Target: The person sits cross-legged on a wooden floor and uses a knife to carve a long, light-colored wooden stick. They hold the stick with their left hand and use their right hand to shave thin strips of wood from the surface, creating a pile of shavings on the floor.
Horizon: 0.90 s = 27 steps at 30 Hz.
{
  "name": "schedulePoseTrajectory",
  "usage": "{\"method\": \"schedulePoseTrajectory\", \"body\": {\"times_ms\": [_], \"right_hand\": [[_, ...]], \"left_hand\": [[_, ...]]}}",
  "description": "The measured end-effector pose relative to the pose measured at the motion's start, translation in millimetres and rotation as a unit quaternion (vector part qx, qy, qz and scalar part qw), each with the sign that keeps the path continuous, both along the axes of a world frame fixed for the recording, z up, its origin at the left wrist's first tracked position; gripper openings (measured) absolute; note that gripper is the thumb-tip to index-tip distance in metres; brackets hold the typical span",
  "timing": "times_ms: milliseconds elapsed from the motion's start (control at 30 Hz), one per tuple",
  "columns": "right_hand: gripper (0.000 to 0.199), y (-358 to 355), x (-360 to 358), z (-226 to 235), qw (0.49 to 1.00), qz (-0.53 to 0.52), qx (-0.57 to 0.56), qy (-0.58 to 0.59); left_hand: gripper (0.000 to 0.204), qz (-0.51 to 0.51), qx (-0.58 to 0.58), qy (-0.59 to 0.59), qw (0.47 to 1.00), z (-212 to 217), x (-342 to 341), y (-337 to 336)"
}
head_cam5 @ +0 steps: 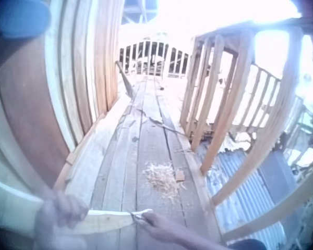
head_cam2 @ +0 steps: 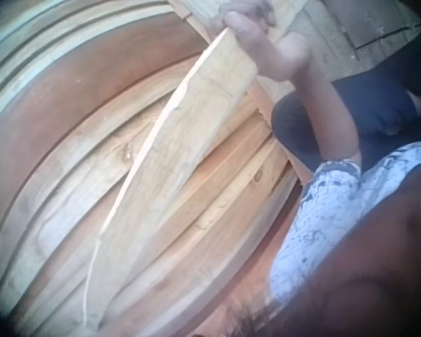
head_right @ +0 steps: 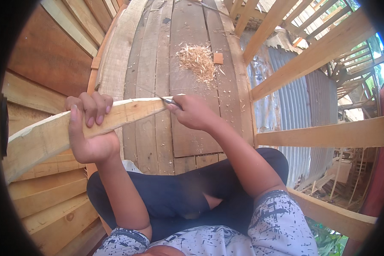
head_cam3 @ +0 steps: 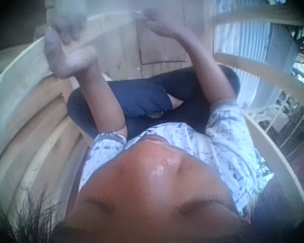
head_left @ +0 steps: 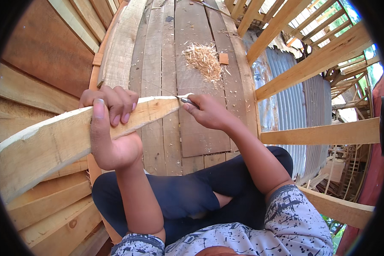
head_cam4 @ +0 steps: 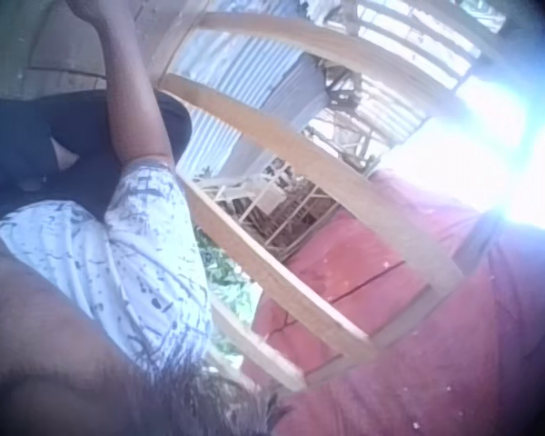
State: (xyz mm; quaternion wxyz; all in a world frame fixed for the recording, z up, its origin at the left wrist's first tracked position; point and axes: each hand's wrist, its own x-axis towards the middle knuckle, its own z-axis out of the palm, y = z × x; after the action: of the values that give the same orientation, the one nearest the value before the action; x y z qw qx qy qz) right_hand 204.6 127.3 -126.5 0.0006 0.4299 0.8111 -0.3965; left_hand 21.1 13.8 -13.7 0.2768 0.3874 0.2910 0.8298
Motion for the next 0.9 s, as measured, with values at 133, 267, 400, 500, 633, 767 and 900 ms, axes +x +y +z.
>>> {"method": "schedulePoseTrajectory", "body": {"times_ms": [133,267,400,500,633,767,900], "right_hand": [[0.035,16,19,-38,0.998,-0.061,-0.030,0.014],[0.036,11,7,-13,0.999,-0.003,-0.021,0.038],[0.039,22,17,-31,0.996,-0.051,-0.071,-0.002],[0.038,18,10,-26,0.997,-0.054,-0.024,-0.050],[0.035,16,16,-11,0.994,-0.023,-0.103,0.012],[0.039,26,33,-41,0.982,-0.084,-0.010,-0.170],[0.043,18,13,-11,0.992,-0.037,-0.116,-0.014]], "left_hand": [[0.018,-0.004,-0.006,-0.007,1.000,4,4,3],[0.019,0.002,-0.006,0.000,1.000,1,-2,0],[0.019,-0.011,-0.006,0.000,1.000,2,4,1],[0.019,-0.003,-0.008,-0.001,1.000,0,-1,-1],[0.019,-0.003,-0.013,0.002,1.000,4,4,1],[0.019,0.000,-0.014,-0.007,1.000,2,4,2],[0.019,0.002,-0.013,-0.003,1.000,2,1,0]]}}
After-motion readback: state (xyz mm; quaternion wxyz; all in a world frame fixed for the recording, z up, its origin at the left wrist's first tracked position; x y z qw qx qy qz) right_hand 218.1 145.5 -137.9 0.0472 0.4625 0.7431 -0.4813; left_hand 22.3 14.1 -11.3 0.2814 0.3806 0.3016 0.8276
